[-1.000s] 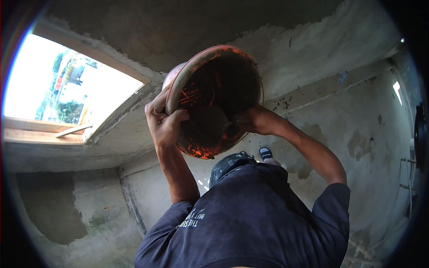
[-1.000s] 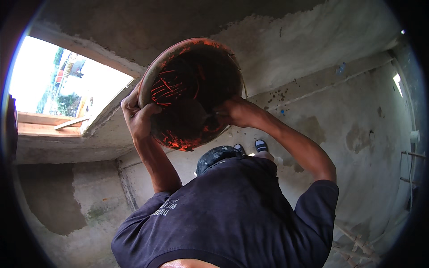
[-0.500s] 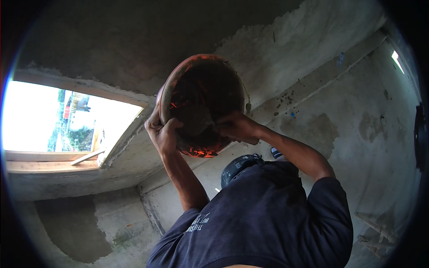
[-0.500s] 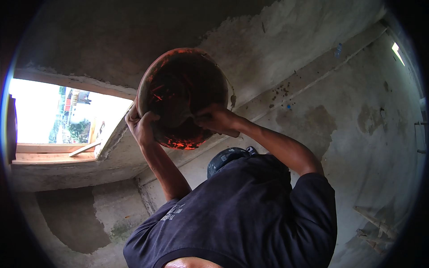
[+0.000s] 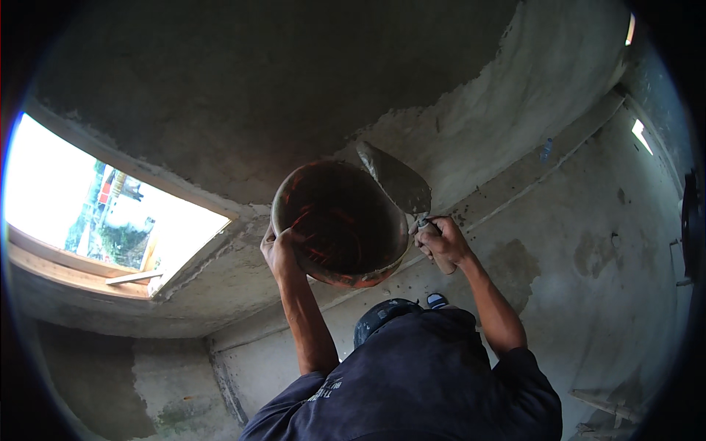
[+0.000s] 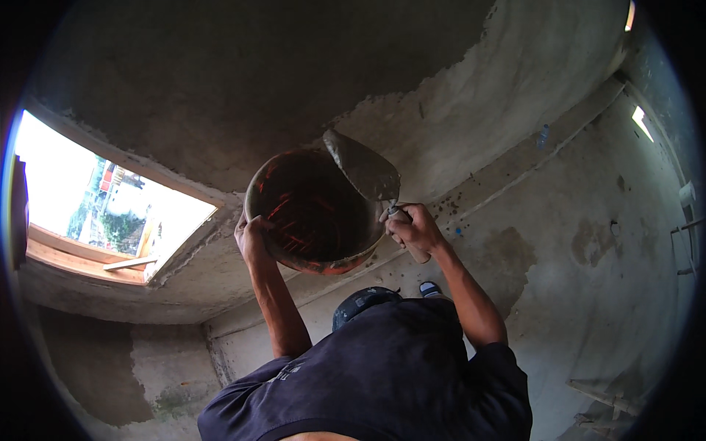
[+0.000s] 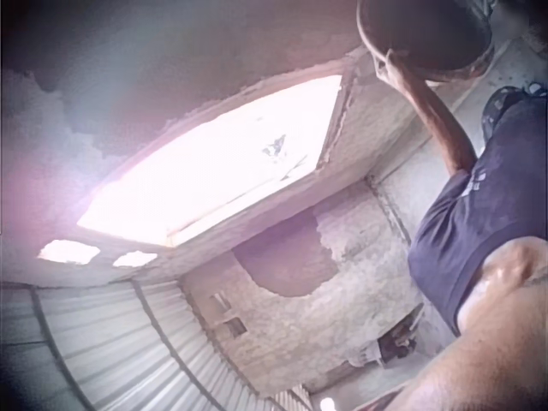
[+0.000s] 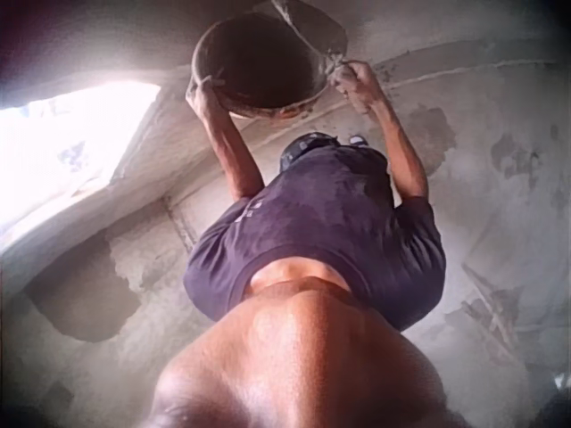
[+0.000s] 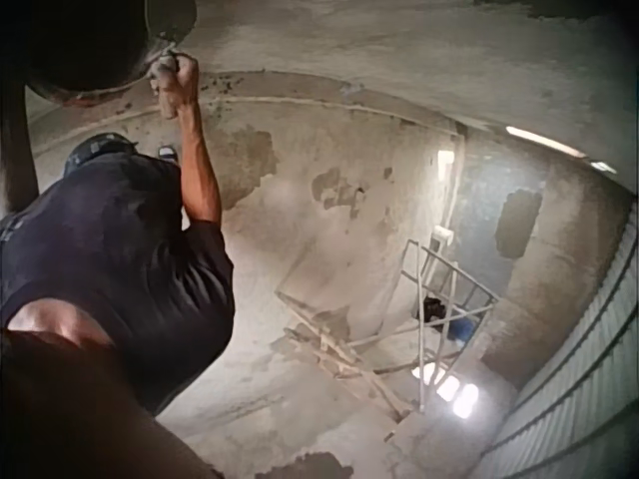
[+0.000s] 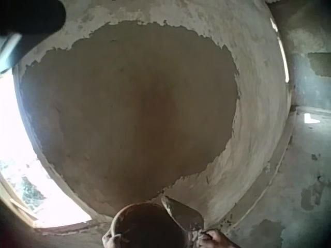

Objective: The person applies plaster mix from a bucket onto a concrete wall using a trowel.

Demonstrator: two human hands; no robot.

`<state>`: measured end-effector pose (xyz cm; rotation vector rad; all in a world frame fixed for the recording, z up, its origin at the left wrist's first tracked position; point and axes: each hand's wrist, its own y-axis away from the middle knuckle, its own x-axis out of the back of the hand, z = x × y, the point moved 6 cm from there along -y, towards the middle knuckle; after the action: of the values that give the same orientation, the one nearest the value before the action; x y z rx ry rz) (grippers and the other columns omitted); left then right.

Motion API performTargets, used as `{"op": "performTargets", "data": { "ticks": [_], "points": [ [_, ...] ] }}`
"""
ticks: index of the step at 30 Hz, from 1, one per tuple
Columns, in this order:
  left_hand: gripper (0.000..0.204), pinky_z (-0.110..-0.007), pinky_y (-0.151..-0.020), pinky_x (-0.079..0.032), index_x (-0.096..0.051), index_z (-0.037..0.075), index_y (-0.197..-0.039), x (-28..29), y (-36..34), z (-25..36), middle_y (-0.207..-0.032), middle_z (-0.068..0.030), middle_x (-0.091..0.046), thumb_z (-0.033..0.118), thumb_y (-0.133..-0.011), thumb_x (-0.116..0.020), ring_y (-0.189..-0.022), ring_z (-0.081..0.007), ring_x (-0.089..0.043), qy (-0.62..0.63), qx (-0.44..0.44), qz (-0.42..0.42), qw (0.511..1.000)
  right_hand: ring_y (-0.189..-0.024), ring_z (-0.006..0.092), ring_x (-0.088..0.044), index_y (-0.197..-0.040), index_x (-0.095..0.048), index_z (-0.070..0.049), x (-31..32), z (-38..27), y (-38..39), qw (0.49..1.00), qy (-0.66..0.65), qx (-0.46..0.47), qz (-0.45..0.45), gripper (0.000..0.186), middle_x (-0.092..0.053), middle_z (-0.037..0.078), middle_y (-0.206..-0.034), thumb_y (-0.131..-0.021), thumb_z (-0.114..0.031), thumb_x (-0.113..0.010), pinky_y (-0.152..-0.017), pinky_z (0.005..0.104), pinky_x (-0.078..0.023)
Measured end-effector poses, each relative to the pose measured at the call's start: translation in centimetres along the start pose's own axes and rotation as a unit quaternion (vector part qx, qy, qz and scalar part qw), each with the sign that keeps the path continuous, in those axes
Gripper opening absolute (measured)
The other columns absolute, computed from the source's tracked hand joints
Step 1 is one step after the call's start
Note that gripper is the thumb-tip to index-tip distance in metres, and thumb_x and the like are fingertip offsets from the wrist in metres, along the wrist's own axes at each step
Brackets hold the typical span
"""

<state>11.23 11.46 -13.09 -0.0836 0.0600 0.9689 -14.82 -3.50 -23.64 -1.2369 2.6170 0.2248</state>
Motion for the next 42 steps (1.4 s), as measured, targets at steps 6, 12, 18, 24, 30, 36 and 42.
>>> {"op": "performTargets", "data": {
  "ticks": [6, 12, 18, 24, 30, 36, 42],
  "points": [
    [0.045, -0.022, -0.062, -0.042, -0.061, -0.004, -0.1, 0.0, 0.0, 0.0, -0.082, -0.0022, -0.06, 0.003, -0.057, -0.051, -0.069, -0.0112, -0.052, -0.017, -0.008, 0.031, 0.999, -0.055, 0.0093, -0.051, -0.1, -0.054, -0.002, 5.2, 5.1, -1.0, 0.988, -0.104, 0.023, 0.115, 0.019, -0.053, 0.003, -0.071, -0.085, -0.014, -0.053, -0.048, 0.0264, -0.045],
    [0.04, -0.024, -0.063, -0.046, -0.061, -0.006, -0.094, 0.2, 1.7, 1.8, -0.083, -0.007, -0.063, 0.001, -0.057, -0.051, -0.069, -0.0145, -0.057, 0.012, -0.028, 0.079, 0.996, -0.053, 0.0106, -0.052, -0.106, -0.051, -0.004, 7.3, 6.6, -2.7, 0.972, -0.129, 0.104, 0.167, 0.021, -0.053, 0.003, -0.073, -0.09, -0.017, -0.055, -0.046, 0.0267, -0.044],
    [0.045, -0.025, -0.069, -0.048, -0.059, -0.007, -0.102, 1.8, 3.3, 2.9, -0.088, -0.0077, -0.063, 0.002, -0.059, -0.051, -0.075, -0.0155, -0.059, 0.02, -0.034, 0.083, 0.996, -0.047, 0.0094, -0.05, -0.103, -0.053, -0.005, 6.8, 8.9, -6.5, 0.977, -0.129, 0.084, 0.147, 0.018, -0.054, 0.003, -0.069, -0.089, -0.016, -0.056, -0.042, 0.0262, -0.041],
    [0.05, -0.023, -0.069, -0.048, -0.057, -0.008, -0.107, 3.6, 3.0, 3.8, -0.09, -0.0095, -0.063, 0.002, -0.058, -0.049, -0.077, -0.0168, -0.06, 0.008, -0.012, 0.055, 0.998, -0.045, 0.0093, -0.051, -0.093, -0.052, -0.004, 4.9, 12.3, -12.3, 0.974, -0.106, 0.081, 0.183, 0.01, -0.053, 0.003, -0.062, -0.089, -0.013, -0.056, -0.041, 0.0268, -0.041],
    [0.067, -0.03, -0.078, -0.05, -0.051, -0.005, -0.119, 6.1, 1.4, 4.3, -0.101, -0.0132, -0.062, 0.005, -0.054, -0.049, -0.086, -0.0232, -0.061, -0.029, 0.027, 0.016, 0.999, -0.047, 0.0082, -0.047, -0.092, -0.048, -0.005, 3.4, 12.2, -16.0, 0.923, -0.053, 0.188, 0.331, 0.009, -0.05, 0.0, -0.063, -0.091, -0.011, -0.055, -0.045, 0.0283, -0.042],
    [0.06, -0.028, -0.071, -0.051, -0.056, -0.008, -0.11, 6.8, 0.2, 5.2, -0.091, -0.0122, -0.063, 0.001, -0.052, -0.048, -0.076, -0.0214, -0.061, 0.004, 0.022, 0.012, 1.0, -0.051, 0.0231, -0.058, -0.093, -0.047, -0.003, 2.3, 11.4, -18.5, 0.85, 0.18, 0.21, 0.449, 0.018, -0.052, 0.014, -0.062, -0.087, -0.015, -0.059, -0.049, 0.0389, -0.044],
    [0.052, -0.029, -0.065, -0.05, -0.055, -0.004, -0.104, 9.4, -1.6, 3.9, -0.085, -0.0104, -0.059, 0.007, -0.053, -0.049, -0.07, -0.0211, -0.058, -0.013, 0.039, 0.007, 0.999, -0.073, 0.0403, -0.06, -0.099, -0.046, -0.003, -0.6, 10.9, -19.3, 0.769, 0.293, 0.187, 0.537, 0.024, -0.06, 0.02, -0.078, -0.084, -0.017, -0.059, -0.057, 0.0476, -0.046]
  ]
}}
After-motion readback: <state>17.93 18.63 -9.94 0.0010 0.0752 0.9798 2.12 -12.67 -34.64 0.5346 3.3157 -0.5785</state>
